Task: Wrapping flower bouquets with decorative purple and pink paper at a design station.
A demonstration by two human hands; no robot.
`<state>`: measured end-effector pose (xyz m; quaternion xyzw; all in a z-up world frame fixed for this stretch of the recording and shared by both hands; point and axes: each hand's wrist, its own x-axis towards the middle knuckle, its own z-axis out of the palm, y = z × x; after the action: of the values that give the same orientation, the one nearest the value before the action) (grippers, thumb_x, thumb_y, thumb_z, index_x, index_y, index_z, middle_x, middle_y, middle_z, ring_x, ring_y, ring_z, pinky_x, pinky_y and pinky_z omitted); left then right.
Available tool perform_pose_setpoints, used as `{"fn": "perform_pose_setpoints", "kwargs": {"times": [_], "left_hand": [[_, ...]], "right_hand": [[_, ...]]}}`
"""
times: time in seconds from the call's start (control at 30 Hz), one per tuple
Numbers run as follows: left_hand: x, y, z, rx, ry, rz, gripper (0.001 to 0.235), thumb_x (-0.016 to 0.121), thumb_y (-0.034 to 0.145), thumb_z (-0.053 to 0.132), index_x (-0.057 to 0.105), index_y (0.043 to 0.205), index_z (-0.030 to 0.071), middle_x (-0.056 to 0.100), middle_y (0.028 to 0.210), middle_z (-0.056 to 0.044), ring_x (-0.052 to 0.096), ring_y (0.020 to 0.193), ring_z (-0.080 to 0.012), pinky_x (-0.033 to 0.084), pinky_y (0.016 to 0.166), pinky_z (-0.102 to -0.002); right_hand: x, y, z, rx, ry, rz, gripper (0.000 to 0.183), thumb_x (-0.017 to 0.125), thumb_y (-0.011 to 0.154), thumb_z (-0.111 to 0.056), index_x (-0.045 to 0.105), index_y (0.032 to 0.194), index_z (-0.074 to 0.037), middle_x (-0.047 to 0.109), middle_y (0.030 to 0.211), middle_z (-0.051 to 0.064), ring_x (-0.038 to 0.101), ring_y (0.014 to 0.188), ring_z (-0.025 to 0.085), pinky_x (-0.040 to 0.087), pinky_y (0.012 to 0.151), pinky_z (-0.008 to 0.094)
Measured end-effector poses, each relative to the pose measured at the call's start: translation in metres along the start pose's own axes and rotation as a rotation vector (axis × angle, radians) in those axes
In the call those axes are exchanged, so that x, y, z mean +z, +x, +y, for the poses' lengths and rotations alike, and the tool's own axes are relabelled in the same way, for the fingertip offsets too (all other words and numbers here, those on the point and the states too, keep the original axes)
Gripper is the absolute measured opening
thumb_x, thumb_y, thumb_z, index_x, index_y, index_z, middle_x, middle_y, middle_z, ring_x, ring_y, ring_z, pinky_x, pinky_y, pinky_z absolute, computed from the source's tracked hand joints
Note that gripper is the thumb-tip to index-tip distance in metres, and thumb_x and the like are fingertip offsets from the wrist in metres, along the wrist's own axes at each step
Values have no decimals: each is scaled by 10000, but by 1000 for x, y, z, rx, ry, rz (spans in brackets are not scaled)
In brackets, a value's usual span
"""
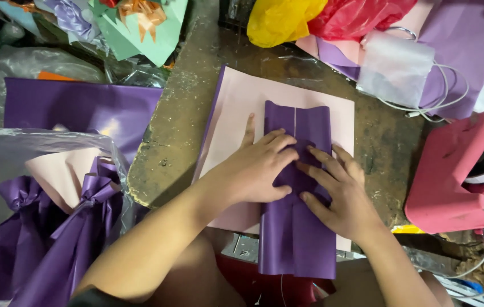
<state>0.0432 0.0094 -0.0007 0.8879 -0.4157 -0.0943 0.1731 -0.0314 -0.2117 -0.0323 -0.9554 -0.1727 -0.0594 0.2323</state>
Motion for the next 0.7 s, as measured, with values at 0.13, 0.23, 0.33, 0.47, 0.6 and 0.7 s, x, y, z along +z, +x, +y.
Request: {"fn": "perform_pose_setpoints", "kwargs": {"times": [0.13,0.23,0.33,0.47,0.6,0.7], "left_hand": [[0,0,-1,11,3,5,690,739,826,382,550,1375,10,506,1442,-211,385,1457,-408,-65,1134,-831],[2,0,-4,18,-7,9,673,738,822,401,566,1343,12,498,1448,-203,376,1467,-393,-63,1140,-823],[2,-1,-4,28,0,19,651,745,823,395,578,1326,16,501,1444,-188,383,1464,-383,-63,1140,-816],[3,1,-4,27,-20,11,609,747,824,361,597,1303,16,515,1434,-209,389,1455,-407,-83,1133,-827],[8,4,-7,10,-8,7,656,746,805,420,569,1312,44,491,1433,-171,378,1463,-376,-73,1141,-816],[3,2,-3,19,-19,14,606,762,806,360,591,1282,25,509,1429,-208,390,1453,-407,-68,1150,-813]], "right_hand": [[0,-1,1,-14,0,-36,604,707,855,-347,600,1448,-317,514,1519,16,282,1480,403,217,1134,566],[0,0,-1,19,-5,-46,661,717,840,-355,561,1479,-297,493,1540,3,266,1488,385,223,1123,547],[0,-1,0,30,-10,-57,655,714,847,-351,559,1480,-290,491,1540,8,254,1493,384,212,1123,550],[-1,0,-1,30,-19,-63,654,703,855,-361,549,1487,-296,481,1551,-5,253,1494,369,217,1118,543],[-1,0,-1,33,6,-65,641,700,862,-334,553,1484,-279,490,1540,15,240,1494,382,189,1127,555],[-1,0,-1,29,5,-63,642,706,859,-339,555,1480,-278,487,1545,13,237,1497,382,184,1128,559]]}}
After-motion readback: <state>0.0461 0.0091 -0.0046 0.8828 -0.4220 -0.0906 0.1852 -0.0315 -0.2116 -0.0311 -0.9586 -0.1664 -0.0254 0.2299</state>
